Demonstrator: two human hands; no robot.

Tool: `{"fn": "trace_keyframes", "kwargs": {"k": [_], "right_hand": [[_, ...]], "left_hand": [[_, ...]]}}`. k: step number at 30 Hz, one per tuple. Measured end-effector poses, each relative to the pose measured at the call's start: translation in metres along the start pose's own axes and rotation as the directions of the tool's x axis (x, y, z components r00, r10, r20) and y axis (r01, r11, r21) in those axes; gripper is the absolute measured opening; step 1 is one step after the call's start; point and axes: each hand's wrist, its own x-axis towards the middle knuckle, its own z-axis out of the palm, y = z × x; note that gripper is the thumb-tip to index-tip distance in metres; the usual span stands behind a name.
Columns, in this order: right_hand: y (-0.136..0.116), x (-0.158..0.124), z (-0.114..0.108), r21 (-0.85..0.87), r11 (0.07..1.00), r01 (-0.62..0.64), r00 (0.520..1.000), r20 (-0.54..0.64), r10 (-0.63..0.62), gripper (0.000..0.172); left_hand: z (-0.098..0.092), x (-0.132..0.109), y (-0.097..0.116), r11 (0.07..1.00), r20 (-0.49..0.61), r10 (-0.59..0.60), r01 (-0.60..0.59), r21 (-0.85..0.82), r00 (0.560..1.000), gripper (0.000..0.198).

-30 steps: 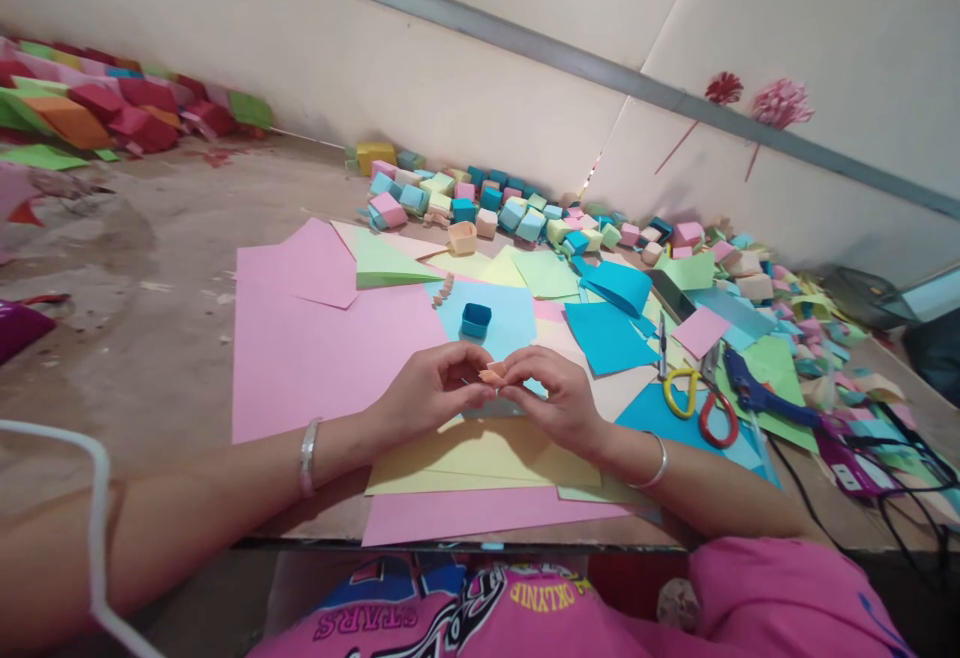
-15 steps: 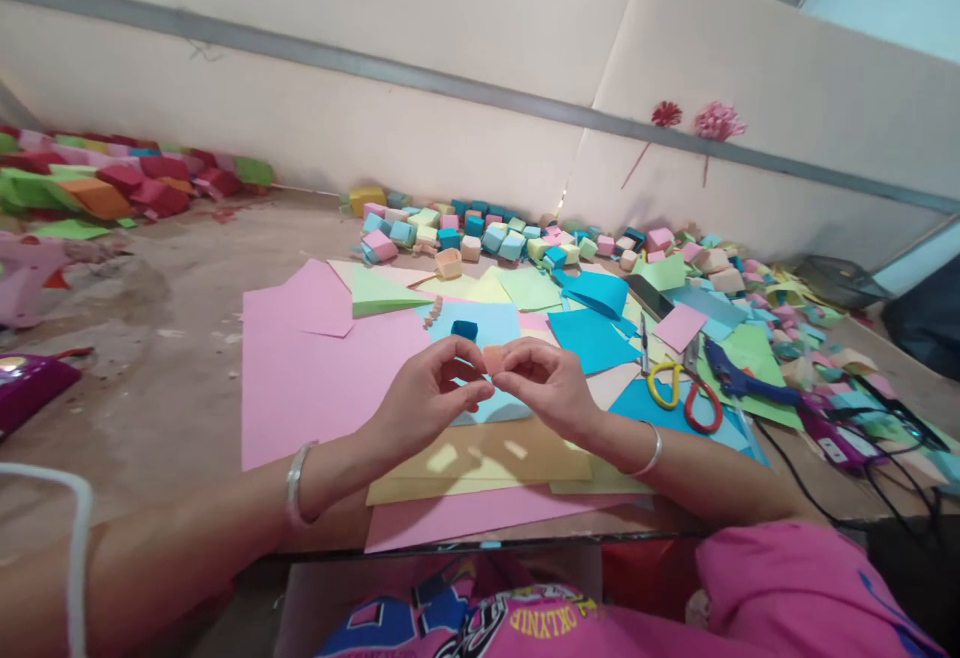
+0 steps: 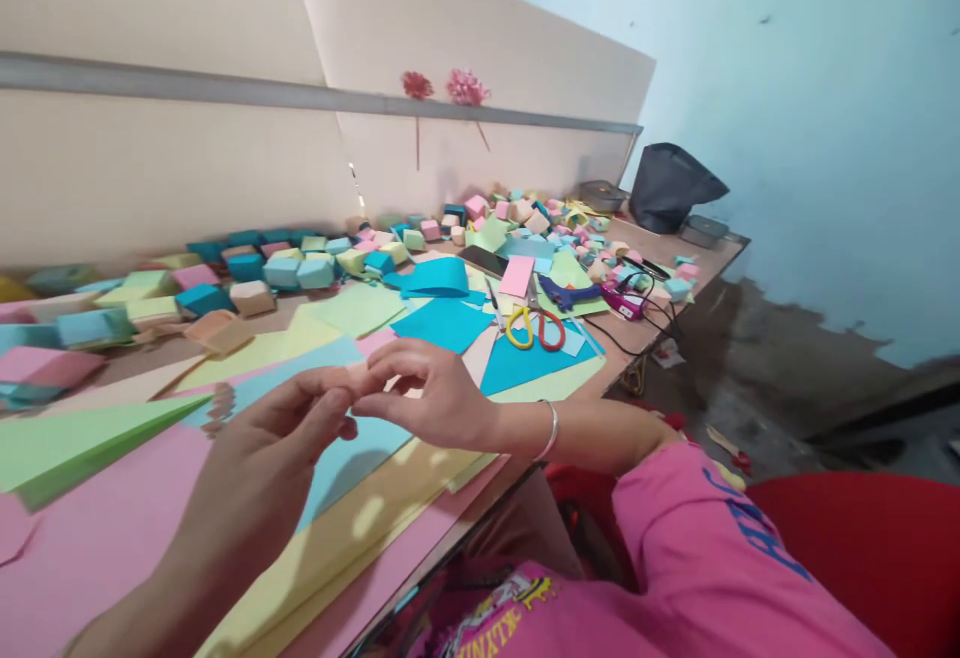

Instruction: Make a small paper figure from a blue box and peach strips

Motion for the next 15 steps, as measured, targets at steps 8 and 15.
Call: {"fn": "trace_keyframes", "kwargs": {"k": [8,15], "right_hand": [[0.025,-0.029,-0.119,-0.946,0.075,-0.316,0.854,-0.250,0.457,0.028],[0.062,-0.031,-0.159,-0.929,-0.071,-0.362,0.739,-0.333,0.585,0.045]], "left_hand": [[-0.002,0.001,0.002,0.984,0.041,-0.062,0.068,-0.165,0.997,0.035],[-0.007,-0.001,0.006,0.990,0.006,0.139,-0.139,0.023,0.990,0.026]]}}
